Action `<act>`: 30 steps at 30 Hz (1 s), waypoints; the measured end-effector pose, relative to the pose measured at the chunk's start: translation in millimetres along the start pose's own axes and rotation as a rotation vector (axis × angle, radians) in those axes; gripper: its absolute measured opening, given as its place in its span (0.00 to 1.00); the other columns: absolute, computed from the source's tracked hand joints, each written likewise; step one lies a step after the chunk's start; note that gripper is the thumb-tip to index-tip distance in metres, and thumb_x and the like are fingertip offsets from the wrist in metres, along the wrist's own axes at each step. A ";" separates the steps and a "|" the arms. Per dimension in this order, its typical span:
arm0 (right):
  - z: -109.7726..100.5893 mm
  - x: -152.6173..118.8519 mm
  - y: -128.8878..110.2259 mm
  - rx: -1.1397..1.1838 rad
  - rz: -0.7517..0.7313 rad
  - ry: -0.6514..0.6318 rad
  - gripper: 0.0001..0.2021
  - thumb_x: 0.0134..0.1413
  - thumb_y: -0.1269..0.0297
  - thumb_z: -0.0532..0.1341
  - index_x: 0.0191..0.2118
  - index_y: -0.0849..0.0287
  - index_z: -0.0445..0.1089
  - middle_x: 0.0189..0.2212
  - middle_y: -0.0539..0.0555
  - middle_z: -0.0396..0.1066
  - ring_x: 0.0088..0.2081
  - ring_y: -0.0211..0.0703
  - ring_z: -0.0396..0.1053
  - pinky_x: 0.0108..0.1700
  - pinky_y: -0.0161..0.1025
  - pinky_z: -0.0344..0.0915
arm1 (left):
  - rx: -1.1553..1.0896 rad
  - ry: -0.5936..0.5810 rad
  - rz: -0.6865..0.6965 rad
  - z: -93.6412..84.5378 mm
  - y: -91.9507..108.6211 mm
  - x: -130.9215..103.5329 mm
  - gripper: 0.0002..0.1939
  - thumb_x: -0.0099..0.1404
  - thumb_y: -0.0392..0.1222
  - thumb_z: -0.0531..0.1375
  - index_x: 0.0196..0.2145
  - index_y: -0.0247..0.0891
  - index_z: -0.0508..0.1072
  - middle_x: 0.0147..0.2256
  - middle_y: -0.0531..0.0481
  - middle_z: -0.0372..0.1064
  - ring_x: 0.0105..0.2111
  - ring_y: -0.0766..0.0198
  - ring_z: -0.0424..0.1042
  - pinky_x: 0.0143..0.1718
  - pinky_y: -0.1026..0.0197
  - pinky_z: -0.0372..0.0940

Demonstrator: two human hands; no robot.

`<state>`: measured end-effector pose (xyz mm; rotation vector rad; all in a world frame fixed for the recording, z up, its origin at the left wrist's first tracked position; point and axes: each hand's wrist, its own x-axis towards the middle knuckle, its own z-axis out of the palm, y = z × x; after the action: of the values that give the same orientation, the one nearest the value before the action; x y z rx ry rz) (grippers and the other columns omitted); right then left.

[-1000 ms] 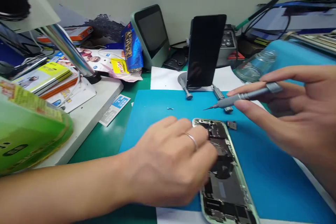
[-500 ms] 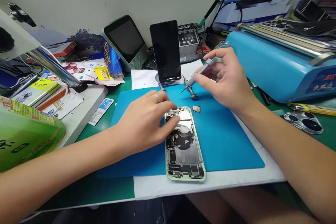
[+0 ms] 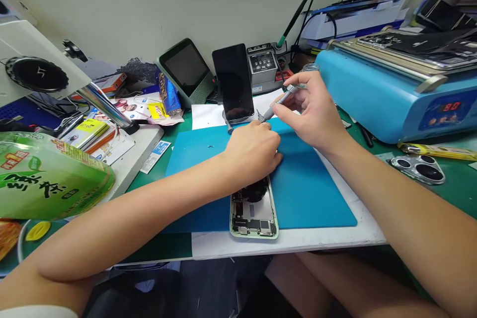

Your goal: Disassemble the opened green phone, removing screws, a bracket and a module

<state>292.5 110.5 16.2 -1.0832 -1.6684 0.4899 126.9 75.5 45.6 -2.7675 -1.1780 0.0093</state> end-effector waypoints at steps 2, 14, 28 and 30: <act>0.2 -0.2 -0.4 -0.001 -0.003 0.001 0.24 0.53 0.63 0.63 0.54 0.60 0.56 0.37 0.50 0.72 0.39 0.34 0.73 0.41 0.33 0.71 | 0.012 -0.013 -0.013 1.1 1.4 -0.1 0.11 0.74 0.47 0.63 0.44 0.34 0.76 0.45 0.46 0.75 0.46 0.58 0.76 0.48 0.50 0.75; -1.3 0.2 1.1 -0.039 0.000 0.014 0.24 0.54 0.60 0.62 0.54 0.59 0.56 0.36 0.50 0.71 0.38 0.35 0.72 0.41 0.34 0.70 | -0.031 0.005 0.033 12.2 5.0 -2.0 0.12 0.74 0.46 0.63 0.48 0.34 0.75 0.47 0.45 0.75 0.46 0.58 0.76 0.47 0.50 0.75; -1.2 1.2 5.3 -0.025 -0.005 0.015 0.26 0.53 0.57 0.63 0.54 0.60 0.57 0.38 0.51 0.72 0.40 0.37 0.73 0.41 0.35 0.70 | -0.456 0.304 -0.058 -5.9 -31.8 -44.5 0.05 0.77 0.37 0.56 0.41 0.39 0.71 0.44 0.50 0.73 0.39 0.64 0.71 0.38 0.61 0.65; -2.1 1.0 5.0 -0.033 0.000 0.011 0.26 0.53 0.56 0.64 0.55 0.60 0.57 0.39 0.52 0.72 0.41 0.38 0.74 0.41 0.36 0.70 | -0.493 0.313 -0.122 -7.3 -45.2 -57.9 0.05 0.76 0.36 0.56 0.40 0.40 0.71 0.42 0.51 0.74 0.37 0.64 0.70 0.36 0.61 0.64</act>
<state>296.4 113.5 13.8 -1.1084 -1.6716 0.4567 54.7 64.1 55.8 -2.9215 -1.4071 -0.7971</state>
